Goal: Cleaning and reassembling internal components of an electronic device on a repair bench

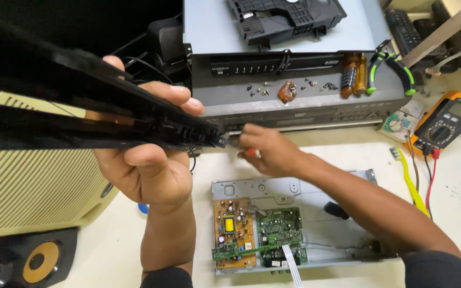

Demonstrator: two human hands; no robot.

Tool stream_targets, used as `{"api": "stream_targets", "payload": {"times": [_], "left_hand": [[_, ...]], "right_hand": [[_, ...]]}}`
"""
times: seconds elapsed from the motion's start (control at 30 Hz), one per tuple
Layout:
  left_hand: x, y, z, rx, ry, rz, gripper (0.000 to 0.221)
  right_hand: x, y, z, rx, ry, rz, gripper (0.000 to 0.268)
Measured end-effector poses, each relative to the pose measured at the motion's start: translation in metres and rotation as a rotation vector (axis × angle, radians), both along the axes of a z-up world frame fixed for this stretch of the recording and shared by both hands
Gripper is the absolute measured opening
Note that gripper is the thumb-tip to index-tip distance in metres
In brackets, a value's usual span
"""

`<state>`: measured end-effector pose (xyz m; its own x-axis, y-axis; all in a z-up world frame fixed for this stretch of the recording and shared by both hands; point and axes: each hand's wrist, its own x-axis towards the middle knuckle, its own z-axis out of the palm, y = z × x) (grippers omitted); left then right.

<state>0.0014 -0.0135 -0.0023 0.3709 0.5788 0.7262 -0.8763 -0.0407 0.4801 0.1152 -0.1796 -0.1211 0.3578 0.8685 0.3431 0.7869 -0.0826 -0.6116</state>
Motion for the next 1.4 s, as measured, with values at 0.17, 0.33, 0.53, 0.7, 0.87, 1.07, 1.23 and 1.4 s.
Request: {"api": "stream_targets", "payload": {"times": [0.17, 0.33, 0.53, 0.7, 0.87, 1.07, 1.23, 1.4], "left_hand": [[0.000, -0.001, 0.004, 0.011, 0.042, 0.044, 0.081], [0.003, 0.012, -0.012, -0.003, -0.041, 0.019, 0.073], [0.006, 0.004, 0.001, 0.043, 0.052, 0.080, 0.072], [0.012, -0.010, 0.008, 0.115, 0.166, 0.035, 0.077], [0.016, -0.026, 0.019, 0.269, 0.226, 0.086, 0.061], [0.023, -0.026, 0.018, 0.257, 0.283, 0.052, 0.056], [0.036, -0.020, 0.006, 0.183, 0.310, -0.067, 0.053], [0.042, -0.014, 0.000, 0.012, 0.266, -0.322, 0.051]], "right_hand": [[-0.014, -0.005, 0.006, 0.088, 0.038, 0.222, 0.006], [-0.024, -0.078, 0.040, 0.201, 0.070, 0.079, 0.008], [-0.048, -0.218, 0.038, 0.163, -0.086, -0.627, 0.012], [-0.087, -0.280, 0.006, 0.441, 0.020, -0.981, 0.010], [-0.102, -0.288, -0.023, 0.221, -0.077, -0.996, 0.019], [-0.110, -0.296, -0.044, -0.121, -0.168, -1.041, 0.022], [-0.118, -0.290, -0.042, -0.175, -0.295, -1.127, 0.018], [-0.113, -0.285, -0.065, -0.506, -0.002, -1.135, 0.029]]}}
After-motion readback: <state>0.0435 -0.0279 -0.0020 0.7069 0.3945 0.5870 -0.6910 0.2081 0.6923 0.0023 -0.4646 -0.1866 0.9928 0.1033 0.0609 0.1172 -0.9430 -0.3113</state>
